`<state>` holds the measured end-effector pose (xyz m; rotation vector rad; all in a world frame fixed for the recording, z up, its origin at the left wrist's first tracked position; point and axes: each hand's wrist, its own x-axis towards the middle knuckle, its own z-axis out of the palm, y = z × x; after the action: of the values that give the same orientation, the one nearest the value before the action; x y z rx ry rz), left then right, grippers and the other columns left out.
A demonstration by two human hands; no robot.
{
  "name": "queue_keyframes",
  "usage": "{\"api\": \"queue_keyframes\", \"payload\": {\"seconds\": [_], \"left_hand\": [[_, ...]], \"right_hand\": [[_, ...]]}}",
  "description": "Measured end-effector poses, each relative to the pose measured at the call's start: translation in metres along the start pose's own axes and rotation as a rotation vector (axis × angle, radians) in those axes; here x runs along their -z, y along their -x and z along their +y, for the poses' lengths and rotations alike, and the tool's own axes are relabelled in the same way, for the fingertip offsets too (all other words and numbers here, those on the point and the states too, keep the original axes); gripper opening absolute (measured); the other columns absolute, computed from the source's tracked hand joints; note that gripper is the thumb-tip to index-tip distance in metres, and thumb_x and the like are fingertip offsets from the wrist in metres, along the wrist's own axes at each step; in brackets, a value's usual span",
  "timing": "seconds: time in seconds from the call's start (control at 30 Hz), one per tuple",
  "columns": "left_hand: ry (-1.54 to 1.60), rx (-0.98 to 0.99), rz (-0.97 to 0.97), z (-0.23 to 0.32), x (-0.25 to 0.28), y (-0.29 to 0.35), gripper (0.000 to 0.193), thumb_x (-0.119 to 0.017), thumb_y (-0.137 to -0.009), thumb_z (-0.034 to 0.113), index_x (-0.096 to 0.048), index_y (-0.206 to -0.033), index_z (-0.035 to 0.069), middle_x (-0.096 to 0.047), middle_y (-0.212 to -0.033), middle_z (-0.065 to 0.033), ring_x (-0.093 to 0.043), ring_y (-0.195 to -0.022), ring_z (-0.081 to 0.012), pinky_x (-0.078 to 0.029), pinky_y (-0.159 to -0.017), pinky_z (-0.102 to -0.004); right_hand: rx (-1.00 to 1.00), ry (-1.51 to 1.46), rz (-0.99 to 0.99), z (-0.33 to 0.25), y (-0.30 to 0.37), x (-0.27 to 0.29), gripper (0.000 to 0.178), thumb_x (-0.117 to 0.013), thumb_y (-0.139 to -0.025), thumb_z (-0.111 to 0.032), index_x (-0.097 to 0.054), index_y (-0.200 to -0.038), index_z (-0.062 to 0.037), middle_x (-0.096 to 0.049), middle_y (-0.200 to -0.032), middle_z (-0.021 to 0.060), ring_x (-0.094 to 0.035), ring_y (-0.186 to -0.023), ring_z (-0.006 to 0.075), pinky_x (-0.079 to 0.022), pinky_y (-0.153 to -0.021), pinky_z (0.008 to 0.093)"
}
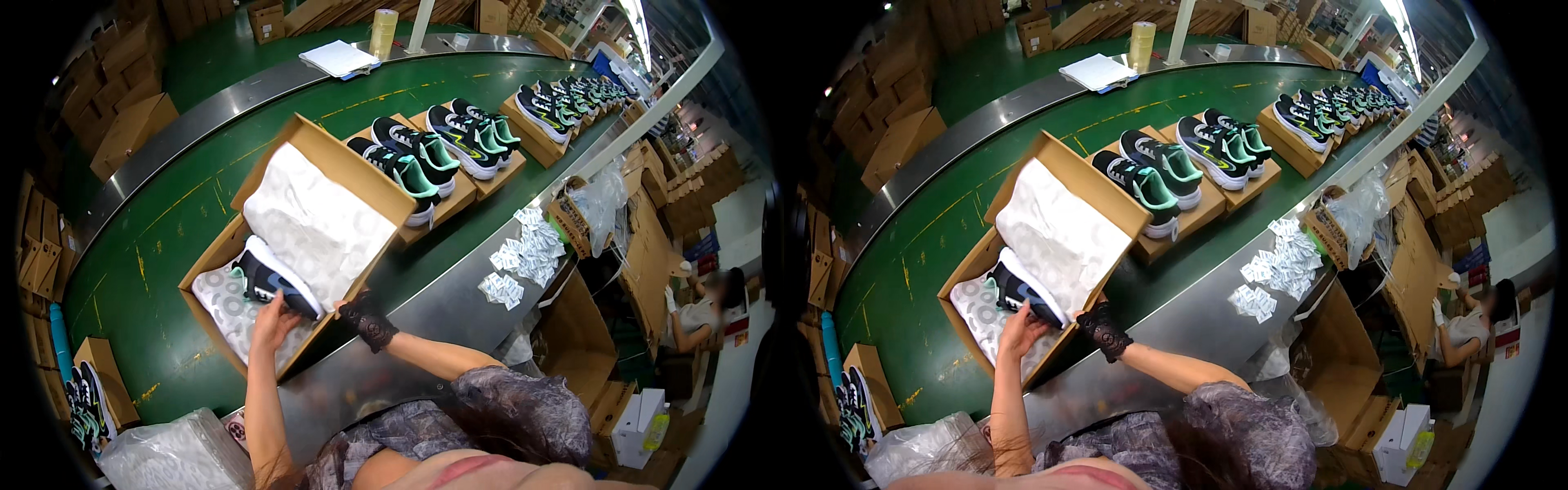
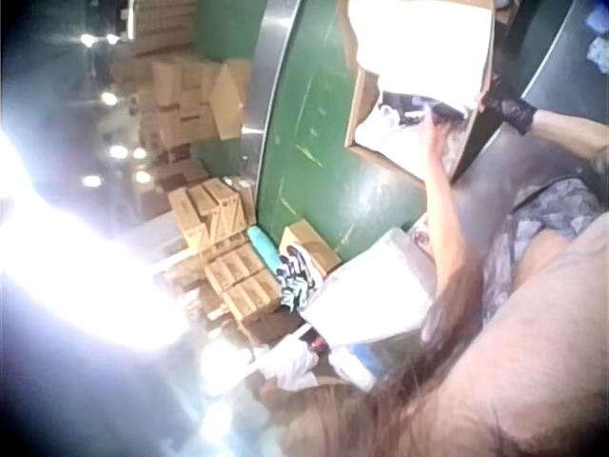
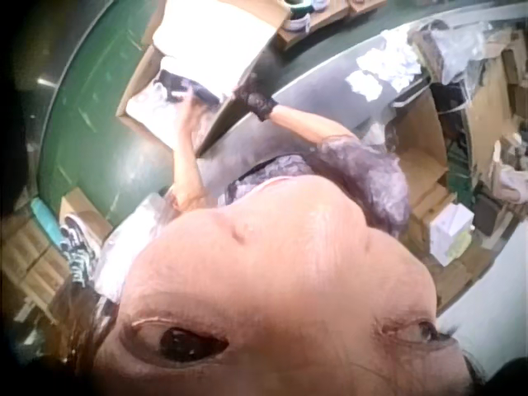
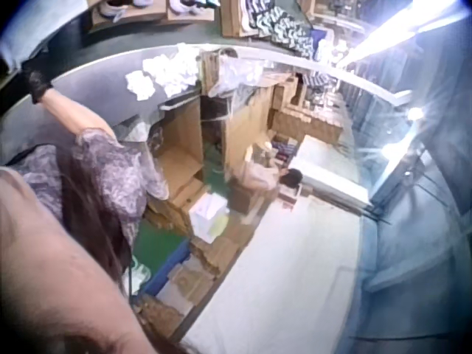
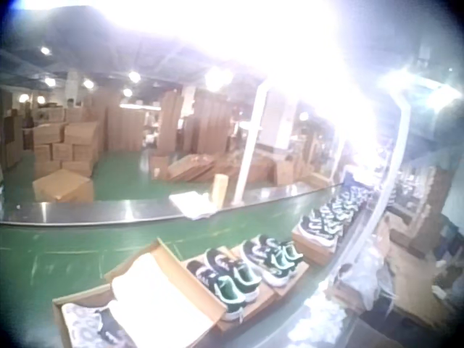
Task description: The person places bubble wrap and tissue paper into cardboard boxes, then inserts pairs of sneakers into the boxes and closes them. The person repeats this process for multiple boxes on a green conveyor belt.
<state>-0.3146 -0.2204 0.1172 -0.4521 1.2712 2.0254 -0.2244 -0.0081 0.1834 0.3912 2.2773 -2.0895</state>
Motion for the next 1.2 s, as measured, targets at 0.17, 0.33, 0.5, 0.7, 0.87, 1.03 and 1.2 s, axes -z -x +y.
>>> {"api": "queue_keyframes", "payload": {"seconds": [0.17, 0.33, 0.5, 0.7, 0.87, 1.03, 1.2], "left_hand": [[0.179, -0.621, 0.258, 0.024, 0.013, 0.095, 0.037, -0.042, -0.088, 0.029, -0.048, -0.105, -0.003, -0.053, -0.104, -0.0131, -0.054, -0.092, -0.0232, -0.044, -0.08, -0.0363], [-0.33, -0.605, 0.673, -0.006, 0.04, 0.098, 0.044, -0.043, -0.088, 0.036, -0.05, -0.107, -0.002, -0.056, -0.101, -0.0088, -0.054, -0.09, -0.0193, -0.041, -0.077, -0.0269], [-0.247, -0.511, 0.435, 0.019, 0.06, 0.085, 0.044, -0.045, -0.087, 0.033, -0.05, -0.106, -0.006, -0.058, -0.097, -0.0118, -0.056, -0.082, -0.0158, -0.045, -0.07, -0.0258], [-0.094, -0.393, 0.379, 0.058, 0.027, 0.097, 0.041, -0.047, -0.085, 0.033, -0.052, -0.101, -0.004, -0.06, -0.085, -0.0105, -0.058, -0.066, -0.0163, -0.047, -0.056, -0.0288], [-0.359, -0.661, 0.519, -0.033, 0.012, 0.088, 0.036, -0.043, -0.087, 0.028, -0.05, -0.1, -0.005, -0.056, -0.088, -0.0108, -0.052, -0.077, -0.0143, -0.044, -0.07, -0.0284], [-0.218, -0.686, 0.593, -0.083, -0.054, 0.103, 0.039, -0.049, -0.085, 0.029, -0.045, -0.107, -0.003, -0.053, -0.099, -0.0126, -0.051, -0.087, -0.0172, -0.042, -0.075, -0.0289], [-0.03, -0.283, 0.262, -0.05, -0.021, 0.103, 0.06, -0.053, -0.076, 0.045, -0.039, -0.119, 0.005, -0.049, -0.112, -0.012, -0.047, -0.102, -0.0234, -0.037, -0.087, -0.0348]], "right_hand": [[0.695, 0.763, 0.103, -0.001, 0.0, 0.008, 0.057, -0.051, -0.067, -0.004, -0.04, -0.122, -0.0173, -0.034, -0.129, 0.0149, -0.036, -0.115, 0.0299, -0.034, -0.084, 0.0445], [0.937, 1.07, -0.133, 0.026, -0.003, -0.008, 0.053, -0.048, -0.071, -0.008, -0.044, -0.12, -0.028, -0.03, -0.132, 0.0129, -0.033, -0.117, 0.0336, -0.038, -0.08, 0.0472], [0.879, 1.138, -0.179, 0.016, -0.008, -0.02, 0.052, -0.046, -0.074, -0.009, -0.04, -0.124, -0.0264, -0.029, -0.132, 0.0171, -0.031, -0.119, 0.0352, -0.038, -0.081, 0.0491], [0.822, 1.204, -0.266, -0.047, -0.003, -0.012, 0.05, -0.047, -0.074, -0.012, -0.041, -0.123, -0.0202, -0.031, -0.13, 0.0199, -0.031, -0.119, 0.0364, -0.037, -0.079, 0.0506], [1.028, 1.232, -0.156, -0.001, 0.074, -0.013, 0.053, -0.056, -0.071, -0.027, -0.043, -0.121, -0.0194, -0.036, -0.128, 0.0178, -0.034, -0.118, 0.0351, -0.031, -0.077, 0.0607], [1.021, 1.087, -0.229, 0.01, 0.098, -0.011, 0.067, -0.067, -0.061, -0.033, -0.043, -0.121, -0.0172, -0.036, -0.128, 0.0168, -0.036, -0.118, 0.0287, -0.031, -0.079, 0.0523], [0.99, 1.01, -0.262, 0.004, 0.092, -0.018, 0.066, -0.068, -0.061, -0.033, -0.044, -0.118, -0.0133, -0.034, -0.129, 0.0161, -0.035, -0.119, 0.0271, -0.03, -0.083, 0.0501]]}}
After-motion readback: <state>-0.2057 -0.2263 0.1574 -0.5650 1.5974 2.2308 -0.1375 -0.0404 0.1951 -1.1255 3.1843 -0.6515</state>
